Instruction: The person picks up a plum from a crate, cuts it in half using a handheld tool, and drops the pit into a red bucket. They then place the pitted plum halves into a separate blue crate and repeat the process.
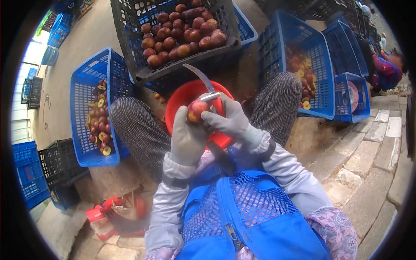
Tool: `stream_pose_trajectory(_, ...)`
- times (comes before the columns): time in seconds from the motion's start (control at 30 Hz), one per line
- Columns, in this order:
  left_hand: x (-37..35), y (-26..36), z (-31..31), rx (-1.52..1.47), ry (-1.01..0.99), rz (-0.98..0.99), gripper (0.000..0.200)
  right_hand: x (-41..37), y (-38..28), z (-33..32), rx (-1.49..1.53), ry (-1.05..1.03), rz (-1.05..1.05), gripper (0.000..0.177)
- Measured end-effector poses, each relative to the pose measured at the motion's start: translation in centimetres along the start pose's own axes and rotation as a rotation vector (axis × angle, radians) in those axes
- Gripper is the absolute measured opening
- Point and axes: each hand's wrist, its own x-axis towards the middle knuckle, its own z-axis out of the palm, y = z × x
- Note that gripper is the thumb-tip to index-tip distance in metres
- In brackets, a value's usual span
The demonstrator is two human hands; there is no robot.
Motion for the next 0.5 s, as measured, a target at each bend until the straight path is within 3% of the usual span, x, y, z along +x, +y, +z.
stream_pose_trajectory(0.07,0.0,0.0,-0.1,-0.130,0.128,-0.083,0.042,0.0,-0.2,0.0,0.055,-0.017,0.034,0.028)
stream_pose_trajectory(0.1,0.1,-0.2,-0.5,0.193,0.196,0.002,0.040,0.1,-0.6,0.1,0.098,-0.011,0.061,0.027)
stream_pose_trajectory(0.2,0.4,0.2,-0.4,-0.149,0.333,0.048,0.038,-0.5,-1.8,-0.2,0.048,0.045,0.060,0.022)
stream_pose_trajectory(0.23,0.4,0.3,-0.2,-0.109,0.380,0.111,0.036,-0.8,-2.1,-0.1,0.003,0.068,0.046,0.021)
stream_pose_trajectory(0.33,1.2,0.6,-2.8,-0.016,0.177,0.128,0.048,-1.8,-2.7,1.1,-0.083,0.038,0.249,0.019)
stream_pose_trajectory(0.5,1.1,0.1,-1.1,0.203,0.297,0.179,0.050,-2.3,-0.1,2.1,-0.223,-0.006,0.093,0.021)
